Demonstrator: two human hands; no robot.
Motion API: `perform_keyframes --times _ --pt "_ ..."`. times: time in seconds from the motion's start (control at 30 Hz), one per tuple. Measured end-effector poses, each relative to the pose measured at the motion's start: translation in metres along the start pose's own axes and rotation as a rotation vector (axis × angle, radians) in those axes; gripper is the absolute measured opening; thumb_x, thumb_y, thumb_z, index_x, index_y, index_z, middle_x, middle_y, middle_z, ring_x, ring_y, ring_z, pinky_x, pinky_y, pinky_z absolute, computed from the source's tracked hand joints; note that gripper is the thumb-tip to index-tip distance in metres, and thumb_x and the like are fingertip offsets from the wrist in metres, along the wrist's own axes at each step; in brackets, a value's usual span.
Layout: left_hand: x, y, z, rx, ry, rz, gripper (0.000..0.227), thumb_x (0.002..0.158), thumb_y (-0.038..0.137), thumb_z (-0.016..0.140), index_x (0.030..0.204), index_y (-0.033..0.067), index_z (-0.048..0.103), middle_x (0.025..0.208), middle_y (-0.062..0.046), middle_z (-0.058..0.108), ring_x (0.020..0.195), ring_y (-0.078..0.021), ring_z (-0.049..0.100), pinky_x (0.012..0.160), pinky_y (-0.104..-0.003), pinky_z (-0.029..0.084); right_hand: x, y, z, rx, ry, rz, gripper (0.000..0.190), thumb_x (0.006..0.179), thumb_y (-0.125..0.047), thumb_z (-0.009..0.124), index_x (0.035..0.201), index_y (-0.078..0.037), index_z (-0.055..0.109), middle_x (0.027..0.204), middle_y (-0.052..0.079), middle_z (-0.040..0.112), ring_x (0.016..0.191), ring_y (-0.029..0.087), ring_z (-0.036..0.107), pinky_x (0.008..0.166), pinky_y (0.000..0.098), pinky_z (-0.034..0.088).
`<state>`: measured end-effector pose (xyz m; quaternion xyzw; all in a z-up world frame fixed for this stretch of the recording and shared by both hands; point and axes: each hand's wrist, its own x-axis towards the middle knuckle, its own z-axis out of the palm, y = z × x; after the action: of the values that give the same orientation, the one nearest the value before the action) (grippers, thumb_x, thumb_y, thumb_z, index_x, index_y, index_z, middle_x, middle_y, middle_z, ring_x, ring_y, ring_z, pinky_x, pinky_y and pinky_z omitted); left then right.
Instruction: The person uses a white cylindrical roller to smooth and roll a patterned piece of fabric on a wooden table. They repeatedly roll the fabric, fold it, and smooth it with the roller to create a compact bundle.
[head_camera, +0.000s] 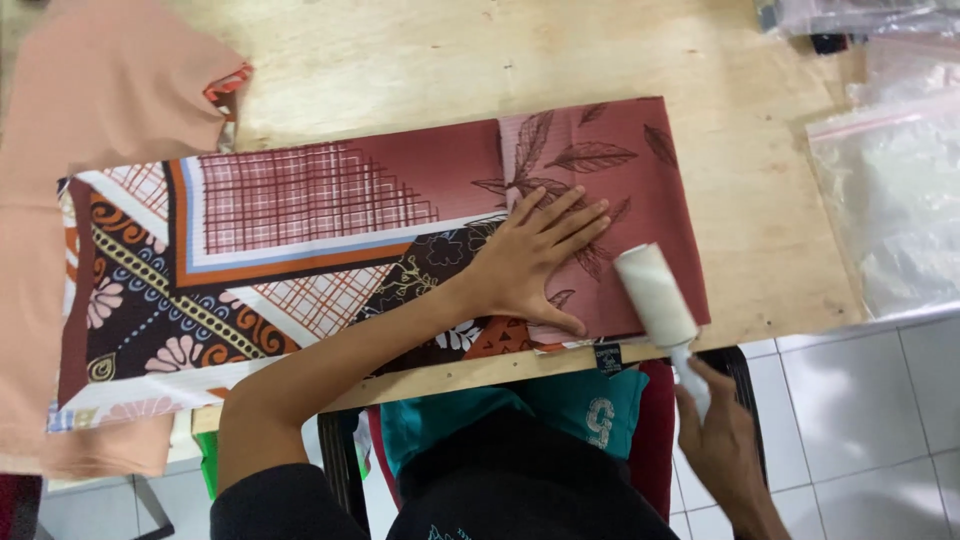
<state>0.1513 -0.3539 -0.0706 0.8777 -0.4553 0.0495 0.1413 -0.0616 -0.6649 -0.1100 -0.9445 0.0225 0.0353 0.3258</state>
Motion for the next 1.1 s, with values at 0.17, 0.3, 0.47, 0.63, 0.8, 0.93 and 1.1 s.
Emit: perform_keyframes --times 0.17,0.3,0.47,0.63,0.8,0.93,1.1 --pt "0.001 0.002 0.0 -0.024 -0.002 -0.005 0.132 0.07 0.103 0.04 0.165 0.0129 0.022 0.172 -0.005 0.023 0.161 -0.0287 0.016 0.129 -0.055 0.006 0.017 -0.028 -0.039 0.001 0.042 0.202 0.043 0.101 -0.016 0.056 0.14 -0.011 0.038 0.103 0.031 0.07 0.052 0.033 0.062 0.041 0.0413 0.046" --pt "0.0 0.0 -0.001 -0.049 -0.032 -0.002 0.131 0.073 0.102 0.038 0.166 0.0122 0.014 0.174 -0.007 0.016 0.162 -0.0287 0.01 0.13 -0.056 0.0 0.024 -0.065 -0.056 0.12 0.144 0.255 0.037 0.103 -0.013 0.052 0.135 -0.01 0.034 0.105 0.032 0.069 0.053 0.031 0.058 0.047 0.0423 0.044" --pt "0.021 -0.024 -0.024 -0.578 0.079 -0.135 0.067 0.104 0.055 0.041 0.158 0.0208 0.02 0.169 -0.014 0.023 0.156 -0.0348 0.023 0.123 -0.066 0.016 0.052 -0.045 -0.059 0.045 0.066 0.119 0.045 0.101 -0.026 0.054 0.143 -0.014 0.042 0.09 0.015 0.072 0.056 0.026 0.057 0.054 0.0403 0.045" --pt "0.059 -0.068 -0.088 -0.634 0.344 0.012 0.019 0.106 -0.005 0.053 0.122 0.0057 0.056 0.104 -0.009 0.063 0.08 -0.0149 0.058 0.071 -0.023 0.051 0.144 -0.028 -0.051 -0.14 0.009 -0.469 0.041 0.101 -0.021 0.057 0.139 -0.004 0.055 0.111 0.018 0.071 0.065 0.025 0.063 0.054 0.0381 0.048" --pt "0.103 -0.094 -0.063 -0.936 -0.311 -0.234 0.029 0.101 0.021 0.059 0.128 0.011 0.066 0.113 -0.012 0.078 0.075 -0.016 0.076 0.06 -0.022 0.066 0.226 -0.055 -0.038 -0.314 -0.15 -0.868 0.045 0.106 -0.031 0.052 0.146 -0.013 0.053 0.13 0.006 0.069 0.092 0.023 0.052 0.081 0.0395 0.038" --pt "0.104 -0.098 -0.042 -0.752 -0.36 -0.122 0.033 0.098 0.035 0.064 0.126 0.0197 0.072 0.119 -0.016 0.073 0.107 -0.0329 0.072 0.091 -0.044 0.055 0.236 -0.078 -0.035 -0.612 -0.051 -0.806 0.045 0.108 -0.035 0.044 0.151 -0.029 0.053 0.085 0.001 0.062 0.093 0.027 0.061 0.089 0.0442 0.047" --pt "0.101 -0.1 -0.032 -0.752 -0.449 -0.132 0.04 0.093 0.012 0.067 0.133 0.0144 0.066 0.123 -0.012 0.061 0.106 -0.0303 0.065 0.091 -0.041 0.054 0.23 -0.066 -0.018 -0.322 0.036 -0.937 0.028 0.1 -0.031 0.049 0.118 -0.02 0.067 0.075 0.006 0.054 0.075 0.031 0.058 0.07 0.0449 0.047"
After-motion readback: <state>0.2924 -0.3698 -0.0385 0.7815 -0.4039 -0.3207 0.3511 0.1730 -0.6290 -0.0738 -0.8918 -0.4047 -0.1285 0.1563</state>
